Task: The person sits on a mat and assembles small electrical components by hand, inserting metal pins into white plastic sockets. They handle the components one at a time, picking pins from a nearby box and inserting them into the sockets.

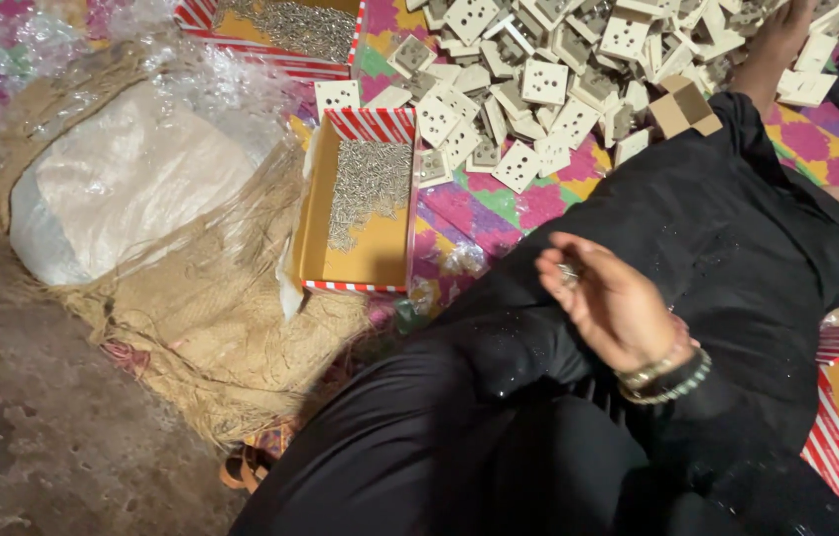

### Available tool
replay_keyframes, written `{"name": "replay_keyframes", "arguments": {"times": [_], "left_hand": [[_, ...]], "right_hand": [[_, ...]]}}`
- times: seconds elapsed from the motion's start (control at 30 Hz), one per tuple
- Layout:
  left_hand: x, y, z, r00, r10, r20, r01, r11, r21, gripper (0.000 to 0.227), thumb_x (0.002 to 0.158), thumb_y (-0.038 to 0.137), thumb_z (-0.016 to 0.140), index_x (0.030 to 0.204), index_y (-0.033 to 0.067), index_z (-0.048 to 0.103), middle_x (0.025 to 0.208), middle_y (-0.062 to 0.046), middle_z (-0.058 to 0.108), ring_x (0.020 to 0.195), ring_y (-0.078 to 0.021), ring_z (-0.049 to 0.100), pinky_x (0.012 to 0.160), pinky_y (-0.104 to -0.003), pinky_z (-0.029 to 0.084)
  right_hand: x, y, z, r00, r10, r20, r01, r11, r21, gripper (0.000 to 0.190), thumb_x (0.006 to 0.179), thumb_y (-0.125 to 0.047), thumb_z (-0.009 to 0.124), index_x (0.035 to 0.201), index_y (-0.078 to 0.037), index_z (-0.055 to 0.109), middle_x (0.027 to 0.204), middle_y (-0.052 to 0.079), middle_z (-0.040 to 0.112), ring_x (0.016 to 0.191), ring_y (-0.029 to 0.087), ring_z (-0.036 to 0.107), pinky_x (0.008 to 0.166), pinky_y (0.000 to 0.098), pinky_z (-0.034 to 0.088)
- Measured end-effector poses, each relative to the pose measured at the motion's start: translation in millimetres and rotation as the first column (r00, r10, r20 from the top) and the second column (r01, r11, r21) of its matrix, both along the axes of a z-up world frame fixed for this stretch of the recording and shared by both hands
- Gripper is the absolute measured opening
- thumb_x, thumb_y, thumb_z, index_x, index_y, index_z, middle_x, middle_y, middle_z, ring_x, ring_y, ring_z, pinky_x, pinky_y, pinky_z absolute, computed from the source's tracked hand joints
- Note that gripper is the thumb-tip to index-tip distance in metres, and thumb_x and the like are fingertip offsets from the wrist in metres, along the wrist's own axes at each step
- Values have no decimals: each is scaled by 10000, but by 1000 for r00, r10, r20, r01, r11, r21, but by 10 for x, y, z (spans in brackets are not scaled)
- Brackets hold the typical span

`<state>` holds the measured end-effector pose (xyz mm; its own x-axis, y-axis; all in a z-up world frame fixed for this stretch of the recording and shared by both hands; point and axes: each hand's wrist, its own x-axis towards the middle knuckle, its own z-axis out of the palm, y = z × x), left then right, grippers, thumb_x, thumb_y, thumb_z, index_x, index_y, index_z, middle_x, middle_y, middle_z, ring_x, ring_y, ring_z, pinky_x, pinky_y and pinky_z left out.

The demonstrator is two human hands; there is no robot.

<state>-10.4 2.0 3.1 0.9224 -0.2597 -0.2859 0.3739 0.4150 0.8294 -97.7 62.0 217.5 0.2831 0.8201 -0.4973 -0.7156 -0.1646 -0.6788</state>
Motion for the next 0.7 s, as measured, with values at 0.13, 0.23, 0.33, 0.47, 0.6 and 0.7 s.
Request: {"name": "replay_keyframes", "arguments": {"times": [0.13,0.23,0.33,0.47,0.6,0.7], "left_hand": [[45,81,-44,1000,5,11,-5,1000,-7,297,947,312,634,917,25,704,705,-62,628,519,-149,550,409,-301,421],[53,111,-71,1000,8,7,-8,1000,-7,301,948,317,638,917,24,702,705,-59,626,517,-143,545,405,-294,414],[40,139,-76,1000,3,15,-3,1000,-8,306,949,322,642,917,24,700,704,-56,623,515,-136,541,401,-287,408],[28,113,-28,1000,-12,19,13,999,-32,312,951,329,648,917,23,698,704,-52,620,512,-127,534,395,-278,399],[-17,116,37,1000,-23,22,23,999,-37,318,952,336,654,916,22,695,703,-48,617,510,-118,527,390,-268,390],[-65,215,62,1000,-14,22,15,999,-41,323,954,341,658,916,22,693,703,-45,614,508,-112,523,386,-261,384]], "right_hand": [[-244,462,-161,996,89,-18,-90,995,-31,289,1051,-240,529,1205,-6,598,1095,126,687,1043,242,662,1016,402,496],[-419,761,-252,992,124,-16,-124,992,3,303,1055,-258,540,1237,-22,592,1105,81,672,1080,232,639,1066,415,452],[-625,1081,-222,977,209,30,-210,977,37,446,1054,-321,533,1388,-28,501,1274,104,601,1244,267,561,1142,464,380],[-854,1382,-38,877,451,167,-443,893,-82,765,974,-479,448,1620,-185,164,1655,66,301,1455,297,303,1167,503,215],[-939,1445,135,795,523,306,-535,843,-52,846,957,-484,472,1635,-177,69,1683,123,187,1501,344,301,1174,535,253],[-940,1383,383,714,500,490,-551,833,-48,746,955,-382,553,1572,-120,225,1562,133,366,1422,282,428,1119,466,361]]}}
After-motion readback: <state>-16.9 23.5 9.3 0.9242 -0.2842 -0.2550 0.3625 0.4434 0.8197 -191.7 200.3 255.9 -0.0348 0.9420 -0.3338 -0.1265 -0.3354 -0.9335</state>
